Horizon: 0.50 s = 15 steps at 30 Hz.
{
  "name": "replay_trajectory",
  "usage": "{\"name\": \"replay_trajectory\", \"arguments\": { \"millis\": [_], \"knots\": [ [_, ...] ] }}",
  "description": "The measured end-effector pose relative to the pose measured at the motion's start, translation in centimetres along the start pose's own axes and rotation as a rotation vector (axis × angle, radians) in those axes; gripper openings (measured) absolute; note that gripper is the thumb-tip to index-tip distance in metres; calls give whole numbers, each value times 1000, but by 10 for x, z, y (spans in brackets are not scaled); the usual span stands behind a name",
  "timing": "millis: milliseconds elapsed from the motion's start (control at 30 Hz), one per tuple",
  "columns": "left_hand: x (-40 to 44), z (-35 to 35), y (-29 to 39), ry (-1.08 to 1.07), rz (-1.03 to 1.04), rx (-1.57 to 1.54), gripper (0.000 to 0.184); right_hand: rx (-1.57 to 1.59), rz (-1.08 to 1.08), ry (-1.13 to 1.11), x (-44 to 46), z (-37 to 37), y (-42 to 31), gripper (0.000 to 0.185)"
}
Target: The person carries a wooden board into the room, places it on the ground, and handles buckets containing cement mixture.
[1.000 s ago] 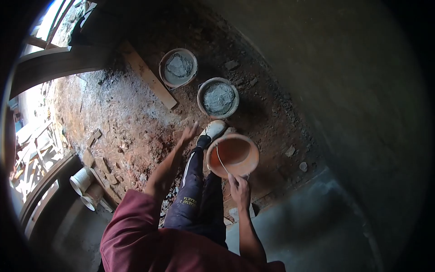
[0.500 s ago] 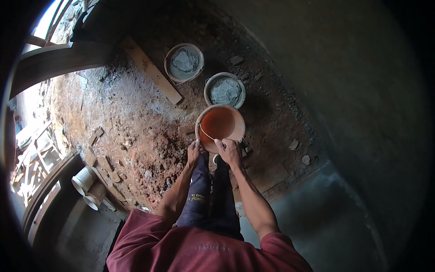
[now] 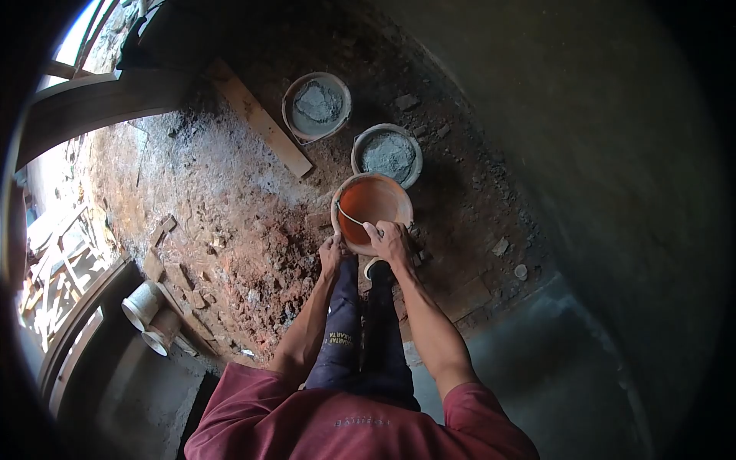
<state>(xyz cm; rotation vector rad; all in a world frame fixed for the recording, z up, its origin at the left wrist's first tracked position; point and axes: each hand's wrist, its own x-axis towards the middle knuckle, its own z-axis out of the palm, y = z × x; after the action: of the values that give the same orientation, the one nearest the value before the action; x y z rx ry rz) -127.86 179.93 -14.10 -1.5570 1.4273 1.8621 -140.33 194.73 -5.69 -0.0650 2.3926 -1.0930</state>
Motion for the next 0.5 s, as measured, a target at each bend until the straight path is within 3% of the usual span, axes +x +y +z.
{"name": "replay_trajectory", "arguments": {
  "millis": [133,333,500],
  "knots": [
    [9,2,-6,25,50,13,29,-17,-57,37,4,8,11,47],
    [-1,14,16,14,-55,-47,27,-19,16,-28,9,4,10,47],
    [-5,21,25,29,-28,-72,32,64,46,-34,12,2,10,48]
  ]
}}
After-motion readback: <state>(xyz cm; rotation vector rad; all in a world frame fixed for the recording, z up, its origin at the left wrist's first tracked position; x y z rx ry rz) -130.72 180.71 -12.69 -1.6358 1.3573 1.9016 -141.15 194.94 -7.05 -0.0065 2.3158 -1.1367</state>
